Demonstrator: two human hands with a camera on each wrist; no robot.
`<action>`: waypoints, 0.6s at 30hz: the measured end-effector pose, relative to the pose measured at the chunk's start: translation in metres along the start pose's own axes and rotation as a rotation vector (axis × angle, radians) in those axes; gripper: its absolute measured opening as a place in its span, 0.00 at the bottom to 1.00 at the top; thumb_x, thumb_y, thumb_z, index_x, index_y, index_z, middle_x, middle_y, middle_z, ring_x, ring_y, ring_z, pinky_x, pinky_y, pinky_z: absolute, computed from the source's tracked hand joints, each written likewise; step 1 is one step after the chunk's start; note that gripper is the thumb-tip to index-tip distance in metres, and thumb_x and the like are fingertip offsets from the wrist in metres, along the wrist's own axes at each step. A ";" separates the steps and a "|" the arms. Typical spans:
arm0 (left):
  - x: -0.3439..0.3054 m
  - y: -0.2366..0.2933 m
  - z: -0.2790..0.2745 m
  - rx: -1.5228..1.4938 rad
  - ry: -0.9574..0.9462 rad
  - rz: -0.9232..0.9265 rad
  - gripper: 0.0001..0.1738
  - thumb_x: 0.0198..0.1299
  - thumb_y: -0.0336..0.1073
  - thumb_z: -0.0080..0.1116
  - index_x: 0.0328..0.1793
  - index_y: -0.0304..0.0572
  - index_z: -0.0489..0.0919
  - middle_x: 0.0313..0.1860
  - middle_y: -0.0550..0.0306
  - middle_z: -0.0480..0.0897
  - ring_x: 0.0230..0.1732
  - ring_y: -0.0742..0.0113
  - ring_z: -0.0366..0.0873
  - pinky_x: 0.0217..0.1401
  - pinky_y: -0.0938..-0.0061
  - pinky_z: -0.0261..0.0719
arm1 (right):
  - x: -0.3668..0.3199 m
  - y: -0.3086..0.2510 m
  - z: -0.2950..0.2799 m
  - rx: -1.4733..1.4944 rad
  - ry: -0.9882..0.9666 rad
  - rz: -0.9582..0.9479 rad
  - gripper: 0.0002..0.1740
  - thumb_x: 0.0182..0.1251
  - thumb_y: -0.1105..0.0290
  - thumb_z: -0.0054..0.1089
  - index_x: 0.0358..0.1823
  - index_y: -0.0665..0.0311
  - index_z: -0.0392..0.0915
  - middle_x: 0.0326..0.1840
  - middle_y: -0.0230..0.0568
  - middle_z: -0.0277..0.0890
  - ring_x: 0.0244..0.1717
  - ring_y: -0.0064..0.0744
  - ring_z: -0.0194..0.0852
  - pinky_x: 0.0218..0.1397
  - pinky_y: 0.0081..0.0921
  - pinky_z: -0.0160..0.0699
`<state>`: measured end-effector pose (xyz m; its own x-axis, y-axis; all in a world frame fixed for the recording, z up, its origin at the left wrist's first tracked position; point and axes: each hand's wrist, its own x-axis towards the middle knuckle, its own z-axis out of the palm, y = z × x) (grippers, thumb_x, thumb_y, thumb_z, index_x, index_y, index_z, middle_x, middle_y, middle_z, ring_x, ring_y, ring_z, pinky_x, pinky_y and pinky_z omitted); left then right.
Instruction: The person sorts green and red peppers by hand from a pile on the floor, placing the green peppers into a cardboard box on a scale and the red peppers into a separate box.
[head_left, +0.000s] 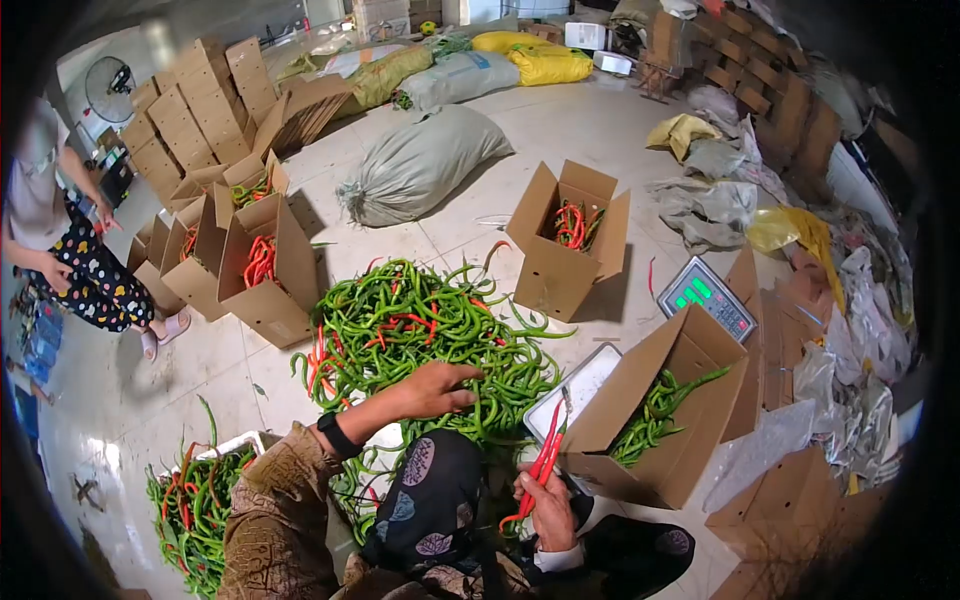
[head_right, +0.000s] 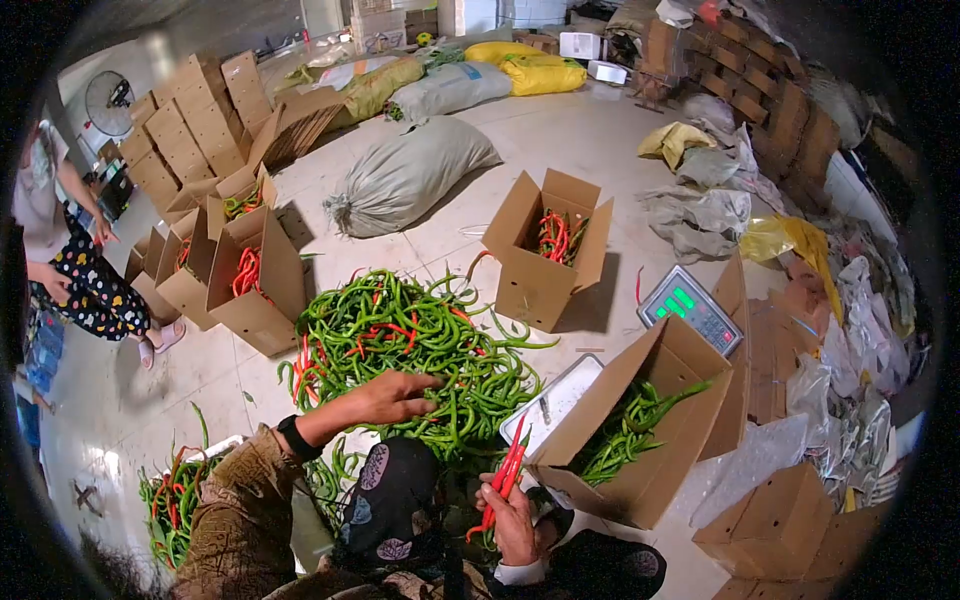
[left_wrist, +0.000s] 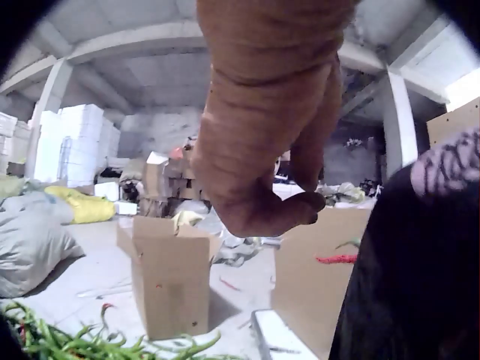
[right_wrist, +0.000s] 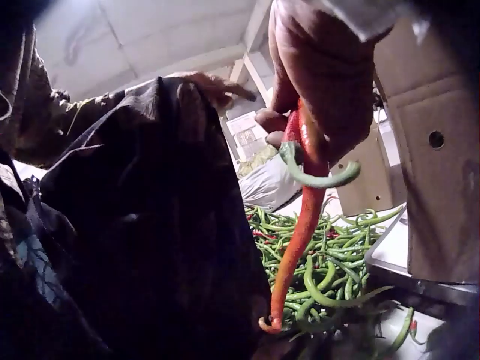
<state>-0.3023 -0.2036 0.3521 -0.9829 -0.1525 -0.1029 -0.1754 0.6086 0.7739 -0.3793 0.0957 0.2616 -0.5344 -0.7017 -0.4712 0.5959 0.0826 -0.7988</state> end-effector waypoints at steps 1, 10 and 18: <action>-0.011 -0.016 0.004 0.012 0.005 -0.070 0.29 0.65 0.47 0.57 0.67 0.37 0.72 0.21 0.47 0.80 0.23 0.62 0.79 0.33 0.66 0.76 | 0.001 0.001 0.000 -0.016 -0.009 -0.015 0.14 0.73 0.72 0.56 0.57 0.68 0.75 0.38 0.34 0.75 0.37 0.23 0.72 0.44 0.25 0.76; -0.091 -0.154 0.120 -0.156 -0.041 -0.193 0.28 0.54 0.35 0.58 0.63 0.35 0.76 0.42 0.33 0.83 0.43 0.44 0.84 0.46 0.59 0.79 | 0.016 0.007 0.001 -0.009 0.075 0.104 0.13 0.71 0.74 0.55 0.55 0.68 0.73 0.38 0.38 0.77 0.38 0.27 0.76 0.43 0.25 0.78; -0.122 -0.198 0.147 -0.182 0.029 -0.307 0.29 0.53 0.34 0.61 0.64 0.38 0.76 0.44 0.39 0.85 0.45 0.52 0.85 0.47 0.62 0.82 | 0.015 0.003 0.000 -0.144 0.050 0.064 0.24 0.73 0.67 0.56 0.67 0.67 0.69 0.43 0.37 0.79 0.35 0.20 0.70 0.40 0.19 0.72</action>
<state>-0.1559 -0.1907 0.1199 -0.8835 -0.3306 -0.3320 -0.4469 0.3822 0.8088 -0.3855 0.0858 0.2521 -0.5292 -0.6557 -0.5385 0.5399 0.2293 -0.8099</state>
